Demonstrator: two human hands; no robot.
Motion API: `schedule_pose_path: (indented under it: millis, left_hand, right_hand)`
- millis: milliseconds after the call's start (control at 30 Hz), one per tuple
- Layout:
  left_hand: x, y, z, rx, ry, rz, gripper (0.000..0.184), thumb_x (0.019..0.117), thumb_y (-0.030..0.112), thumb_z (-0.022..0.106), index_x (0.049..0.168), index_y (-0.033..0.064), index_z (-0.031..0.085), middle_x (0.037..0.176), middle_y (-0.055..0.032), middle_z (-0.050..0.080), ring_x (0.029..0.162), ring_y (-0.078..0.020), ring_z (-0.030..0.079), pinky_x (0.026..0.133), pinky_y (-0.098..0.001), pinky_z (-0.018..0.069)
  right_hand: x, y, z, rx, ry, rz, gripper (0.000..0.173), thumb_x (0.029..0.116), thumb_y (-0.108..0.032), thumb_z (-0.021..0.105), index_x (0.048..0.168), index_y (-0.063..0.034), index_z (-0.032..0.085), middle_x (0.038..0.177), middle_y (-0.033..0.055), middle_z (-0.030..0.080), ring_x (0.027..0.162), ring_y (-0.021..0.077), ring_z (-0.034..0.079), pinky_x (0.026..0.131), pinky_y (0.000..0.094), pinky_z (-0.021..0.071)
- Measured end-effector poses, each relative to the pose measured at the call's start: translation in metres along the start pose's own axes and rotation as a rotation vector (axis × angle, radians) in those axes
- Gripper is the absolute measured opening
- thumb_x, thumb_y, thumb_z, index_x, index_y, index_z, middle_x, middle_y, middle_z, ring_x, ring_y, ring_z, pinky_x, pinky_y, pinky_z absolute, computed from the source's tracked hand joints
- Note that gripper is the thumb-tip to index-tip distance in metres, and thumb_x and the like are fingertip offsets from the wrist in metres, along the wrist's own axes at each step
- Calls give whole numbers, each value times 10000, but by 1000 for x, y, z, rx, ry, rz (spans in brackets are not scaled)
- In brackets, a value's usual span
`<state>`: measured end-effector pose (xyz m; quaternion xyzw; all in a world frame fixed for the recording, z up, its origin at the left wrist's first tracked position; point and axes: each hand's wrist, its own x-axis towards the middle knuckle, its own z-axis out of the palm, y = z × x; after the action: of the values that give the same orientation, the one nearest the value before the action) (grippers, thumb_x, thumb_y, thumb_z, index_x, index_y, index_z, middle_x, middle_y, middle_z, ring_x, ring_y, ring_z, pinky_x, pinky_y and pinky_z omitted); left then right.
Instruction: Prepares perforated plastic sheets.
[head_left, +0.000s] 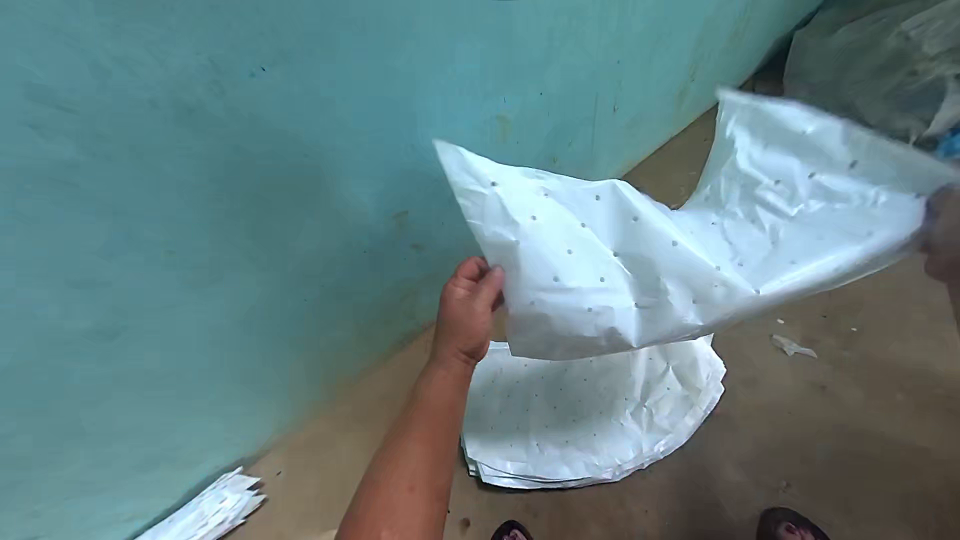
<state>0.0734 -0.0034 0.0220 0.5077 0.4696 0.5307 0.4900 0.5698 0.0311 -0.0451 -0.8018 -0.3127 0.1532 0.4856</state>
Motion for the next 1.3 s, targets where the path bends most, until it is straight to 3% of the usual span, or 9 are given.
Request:
schedule_pose_path:
  millis: [100,267,367,500,667,833,967,1100,1300]
  left_hand:
    - [-4,-2,18,190,-222,152,124,1045,47,473,987,80,577,813,44,644,736,-23,648,712,-240,579]
    - [-9,-9,69,466,-582,302,170,1011,64,532,966,-32,665,799,-39,644,728,-27,606,713,-221,531]
    - [-13,-6,87,458,-610,385,160,996,55,546,958,-35,673,828,-56,657,766,-31,620,750,-202,530]
    - [-17,-2,76,512,-596,263,360,956,206,668,1209,-50,646,1118,-137,705,971,-139,690,886,-319,567]
    - [-23,-12,64,662,-615,346,302,1012,191,579,861,-25,726,818,-80,689,780,-53,633,752,-211,513]
    - [-23,-18,63,568,-607,493,288,1024,114,532,835,-32,693,844,-85,673,834,-48,633,779,-189,514]
    - [-36,-43,35,340,-394,141,244,1028,71,489,933,-8,699,897,23,711,865,-4,679,835,-233,584]
    - [-63,-85,-34,140,183,-507,251,1108,130,355,1206,-40,510,957,-69,661,835,-130,689,795,-333,603]
    - [-139,-166,-142,209,520,-1004,321,1114,218,413,1342,-4,462,927,-102,617,748,-135,655,706,-295,576]
  right_hand:
    - [-33,-24,-11,-208,-197,-169,615,1036,-175,567,1507,137,325,1468,478,337,1343,650,373,1062,771,315]
    - [-108,-122,1,151,-737,-721,492,994,-277,577,1383,18,513,1255,108,666,1142,143,658,991,330,552]
    - [-128,-139,17,369,-839,-998,116,986,-195,638,1032,-95,674,945,-133,705,883,-70,659,834,163,569]
    - [-112,-134,10,521,-687,-948,110,1020,-143,594,988,-217,668,864,-225,680,786,-85,650,757,160,578]
    - [-95,-133,-6,648,-487,-794,212,1063,-215,522,907,-257,660,803,-199,685,751,-37,671,762,211,599]
    - [-92,-136,-10,635,-359,-823,232,1057,-154,532,885,-254,652,769,-224,666,705,-68,652,714,169,588]
    - [-116,-152,9,553,-412,-851,185,1069,-177,514,936,-193,642,843,-190,676,771,-72,650,748,170,578]
    - [-118,-158,20,335,-697,-909,577,1059,-425,481,1463,-14,461,1428,95,559,1262,122,594,1037,303,527]
    - [-88,-33,44,-340,-862,-211,335,1076,-203,549,1281,54,608,1132,264,661,965,378,658,883,567,519]
